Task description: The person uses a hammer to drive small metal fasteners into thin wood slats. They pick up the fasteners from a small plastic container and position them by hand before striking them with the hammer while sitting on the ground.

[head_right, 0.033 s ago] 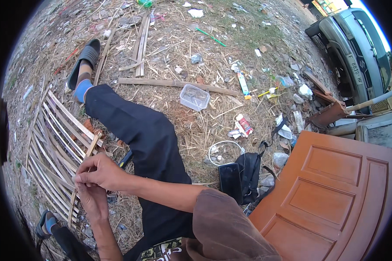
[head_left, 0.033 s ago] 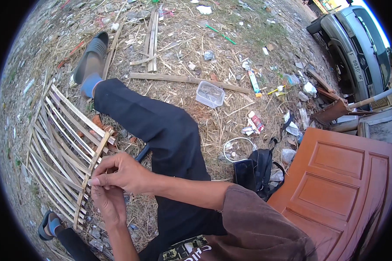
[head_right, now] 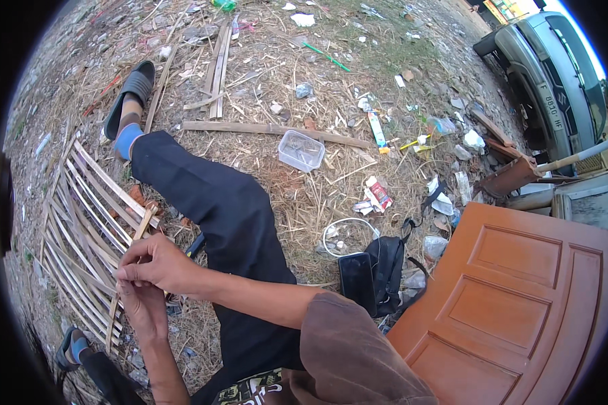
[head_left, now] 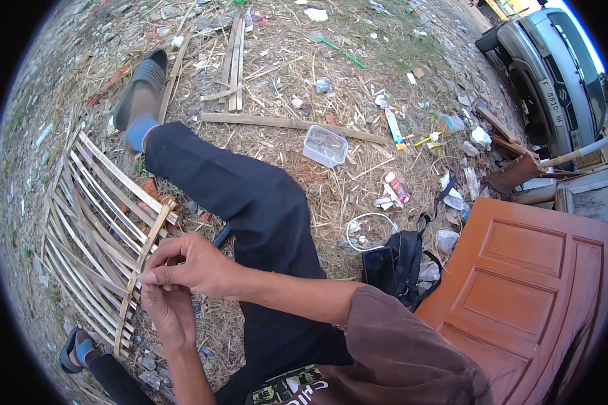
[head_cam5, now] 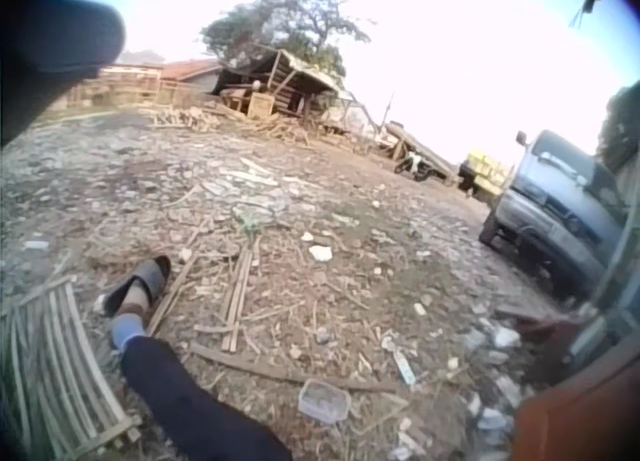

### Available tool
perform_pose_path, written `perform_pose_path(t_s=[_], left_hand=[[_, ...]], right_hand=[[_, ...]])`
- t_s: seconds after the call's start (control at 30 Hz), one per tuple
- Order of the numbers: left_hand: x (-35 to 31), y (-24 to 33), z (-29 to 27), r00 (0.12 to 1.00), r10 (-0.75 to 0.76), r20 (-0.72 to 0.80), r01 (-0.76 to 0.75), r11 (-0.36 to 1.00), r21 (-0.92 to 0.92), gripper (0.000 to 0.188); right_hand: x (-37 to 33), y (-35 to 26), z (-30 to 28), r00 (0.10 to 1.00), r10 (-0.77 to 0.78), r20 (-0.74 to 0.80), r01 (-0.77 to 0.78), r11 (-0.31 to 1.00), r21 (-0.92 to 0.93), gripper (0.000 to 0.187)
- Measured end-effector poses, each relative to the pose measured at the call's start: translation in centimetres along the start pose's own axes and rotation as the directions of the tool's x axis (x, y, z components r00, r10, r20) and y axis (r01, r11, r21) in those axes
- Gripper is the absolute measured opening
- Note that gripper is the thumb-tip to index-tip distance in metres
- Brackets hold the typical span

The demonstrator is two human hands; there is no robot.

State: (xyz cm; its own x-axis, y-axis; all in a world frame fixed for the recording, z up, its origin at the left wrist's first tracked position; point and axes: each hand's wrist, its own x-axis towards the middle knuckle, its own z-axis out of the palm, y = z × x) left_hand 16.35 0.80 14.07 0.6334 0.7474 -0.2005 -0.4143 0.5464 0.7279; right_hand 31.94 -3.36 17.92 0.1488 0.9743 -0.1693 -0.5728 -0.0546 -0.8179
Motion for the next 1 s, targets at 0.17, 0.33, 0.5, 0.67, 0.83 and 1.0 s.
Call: perform_pose_path(t_s=[0.17, 0.33, 0.5, 0.67, 0.83, 1.0], left_hand=[[2.0, 1.4, 3.2, 0.989, -0.014, -0.15, 0.06, 0.95, 0.307, 0.028], [1.4, 4.5, -5.3, 0.982, 0.142, -0.125, -0.032, 0.776, 0.63, 0.024], [-1.3, 10.4, -13.5, 0.939, 0.193, -0.283, 0.099, 0.64, 0.762, 0.028], [-4.9, 17.0, -22.9, 0.93, 0.316, -0.188, 0.05, 0.397, 0.916, 0.02], [-10.6, 23.4, -29.6, 0.888, 0.359, -0.286, 0.284, 0.06, 0.957, 0.01], [-18.4, 29.2, -37.3, 0.933, 0.155, -0.326, 0.357, -0.526, 0.772, 0.021]], right_hand=[[-1.8, -7.4, -6.8, 0.958, -0.151, -0.245, 0.1, 0.973, -0.209, 0.013], [-2.9, -11.9, -25.1, 0.744, -0.398, -0.537, -0.331, 0.478, -0.813, 0.021], [-4.9, -10.6, -32.0, 0.681, -0.303, -0.667, -0.552, 0.386, -0.739, 0.025], [-4.4, -9.3, -33.0, 0.592, -0.36, -0.721, -0.722, 0.159, -0.673, 0.02], [-4.5, -8.4, -33.5, 0.634, -0.322, -0.703, -0.766, -0.135, -0.629, 0.021], [-3.3, -7.4, -34.0, 0.629, -0.321, -0.708, -0.776, -0.208, -0.596, 0.024]])
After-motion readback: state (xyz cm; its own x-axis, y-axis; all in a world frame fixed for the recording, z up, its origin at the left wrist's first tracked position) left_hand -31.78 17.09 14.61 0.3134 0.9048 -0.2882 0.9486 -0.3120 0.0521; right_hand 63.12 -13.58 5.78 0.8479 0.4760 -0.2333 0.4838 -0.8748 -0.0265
